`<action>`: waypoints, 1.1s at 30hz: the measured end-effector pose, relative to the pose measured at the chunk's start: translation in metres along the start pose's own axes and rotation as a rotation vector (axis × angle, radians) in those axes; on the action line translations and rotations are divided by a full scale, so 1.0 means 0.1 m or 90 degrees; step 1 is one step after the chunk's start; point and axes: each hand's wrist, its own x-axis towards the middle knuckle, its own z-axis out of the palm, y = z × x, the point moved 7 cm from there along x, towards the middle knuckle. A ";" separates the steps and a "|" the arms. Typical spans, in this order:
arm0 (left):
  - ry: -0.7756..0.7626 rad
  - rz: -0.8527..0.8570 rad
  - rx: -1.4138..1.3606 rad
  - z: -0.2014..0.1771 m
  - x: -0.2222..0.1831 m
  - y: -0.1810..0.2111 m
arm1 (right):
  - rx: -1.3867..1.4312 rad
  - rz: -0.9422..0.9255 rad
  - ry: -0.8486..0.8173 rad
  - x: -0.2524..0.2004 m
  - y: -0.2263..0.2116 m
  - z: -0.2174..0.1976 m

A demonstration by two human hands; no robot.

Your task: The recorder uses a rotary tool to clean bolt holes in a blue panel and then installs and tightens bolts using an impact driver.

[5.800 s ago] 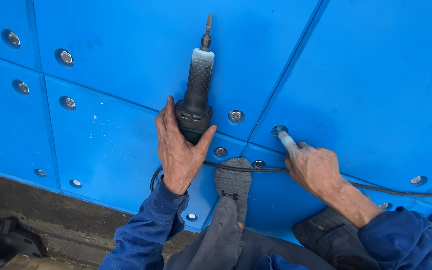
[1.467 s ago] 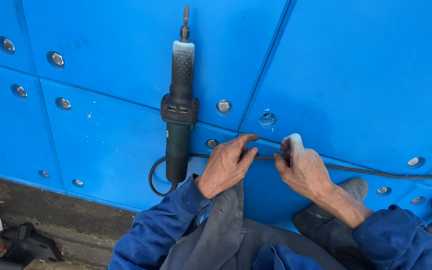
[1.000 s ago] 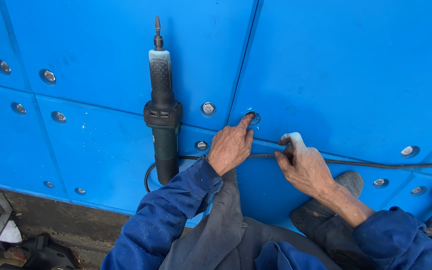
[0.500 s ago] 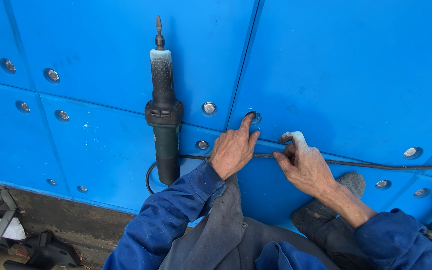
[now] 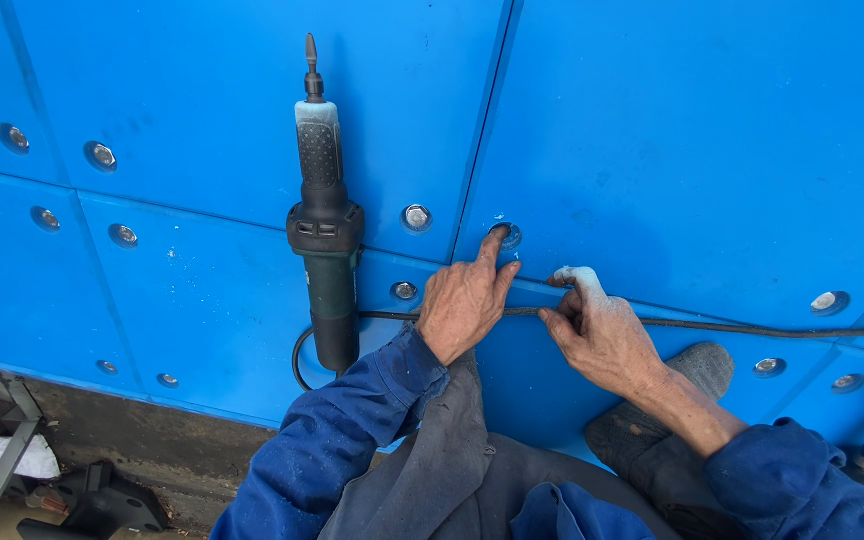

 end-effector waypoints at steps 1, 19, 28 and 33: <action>0.000 -0.002 -0.001 0.04 -0.01 -0.02 | -0.001 0.000 -0.002 -0.01 0.00 0.01; 0.027 -0.020 -0.104 0.08 -0.05 -0.06 | 0.039 -0.009 -0.024 0.03 0.00 0.06; -0.004 0.035 0.149 0.19 0.04 0.02 | 0.035 -0.011 -0.045 0.03 0.07 0.12; 0.029 0.035 0.176 0.11 0.03 0.16 | 0.018 -0.036 -0.023 0.04 0.10 0.03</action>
